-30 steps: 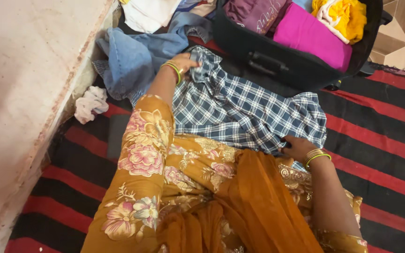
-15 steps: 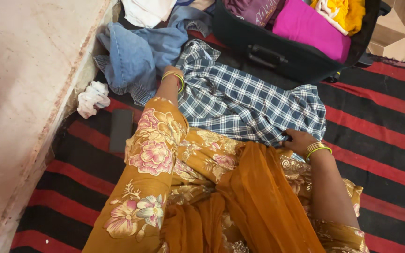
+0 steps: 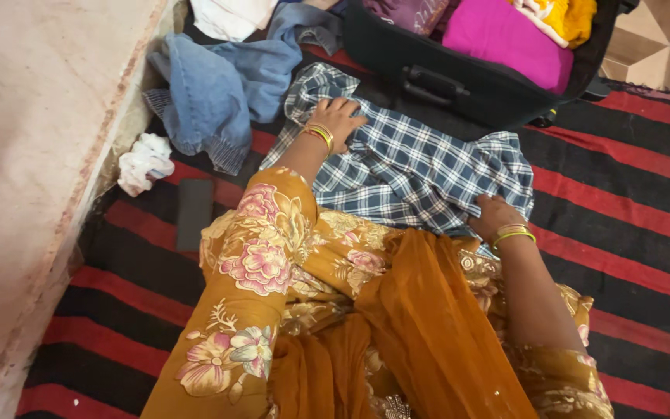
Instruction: The person folds a plaid shirt and places it into an open suitcase on a rug.
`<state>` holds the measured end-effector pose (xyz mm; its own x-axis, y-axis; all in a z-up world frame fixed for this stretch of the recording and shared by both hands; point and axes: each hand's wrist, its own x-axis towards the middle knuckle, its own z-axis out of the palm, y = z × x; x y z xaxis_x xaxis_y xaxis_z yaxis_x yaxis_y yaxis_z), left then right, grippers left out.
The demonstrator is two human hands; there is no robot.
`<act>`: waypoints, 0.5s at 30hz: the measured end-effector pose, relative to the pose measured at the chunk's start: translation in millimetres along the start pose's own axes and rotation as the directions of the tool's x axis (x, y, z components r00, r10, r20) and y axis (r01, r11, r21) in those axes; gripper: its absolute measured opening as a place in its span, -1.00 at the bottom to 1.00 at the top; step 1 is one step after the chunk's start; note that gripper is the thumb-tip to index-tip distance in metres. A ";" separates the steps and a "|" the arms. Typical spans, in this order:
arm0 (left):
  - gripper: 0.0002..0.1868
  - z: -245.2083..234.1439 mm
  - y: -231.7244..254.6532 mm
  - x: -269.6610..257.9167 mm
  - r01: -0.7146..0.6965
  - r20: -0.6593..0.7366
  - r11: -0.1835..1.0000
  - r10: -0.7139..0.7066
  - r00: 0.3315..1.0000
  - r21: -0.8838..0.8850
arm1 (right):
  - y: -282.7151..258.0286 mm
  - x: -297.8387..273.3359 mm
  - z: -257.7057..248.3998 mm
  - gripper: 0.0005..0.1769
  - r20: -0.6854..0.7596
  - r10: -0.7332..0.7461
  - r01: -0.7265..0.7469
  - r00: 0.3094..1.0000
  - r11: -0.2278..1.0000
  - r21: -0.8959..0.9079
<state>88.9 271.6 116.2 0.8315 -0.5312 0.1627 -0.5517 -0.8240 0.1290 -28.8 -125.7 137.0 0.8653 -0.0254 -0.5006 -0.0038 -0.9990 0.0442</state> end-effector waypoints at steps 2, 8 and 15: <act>-0.57 15.4 4.3 6.5 0.032 0.051 0.997 -0.035 0.998 0.067 | 3.3 9.7 10.7 -0.21 0.018 0.025 -0.025 1.000 1.000 -0.002; -0.66 12.9 -12.6 10.3 -0.069 -0.008 0.996 0.070 0.998 0.057 | 28.7 50.0 65.3 -0.15 0.186 -0.023 0.014 0.982 0.999 0.052; -0.74 -7.8 -14.1 -17.5 -0.339 0.258 0.917 0.283 0.924 0.208 | 37.1 69.2 81.0 -0.19 0.215 -0.062 0.057 0.975 0.998 0.030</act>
<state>81.7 294.0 119.2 0.6287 -0.7749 -0.0658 -0.7746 -0.6166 -0.1404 -9.7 -167.5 34.0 0.7360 0.0295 -0.6763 0.0307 -0.9995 -0.0102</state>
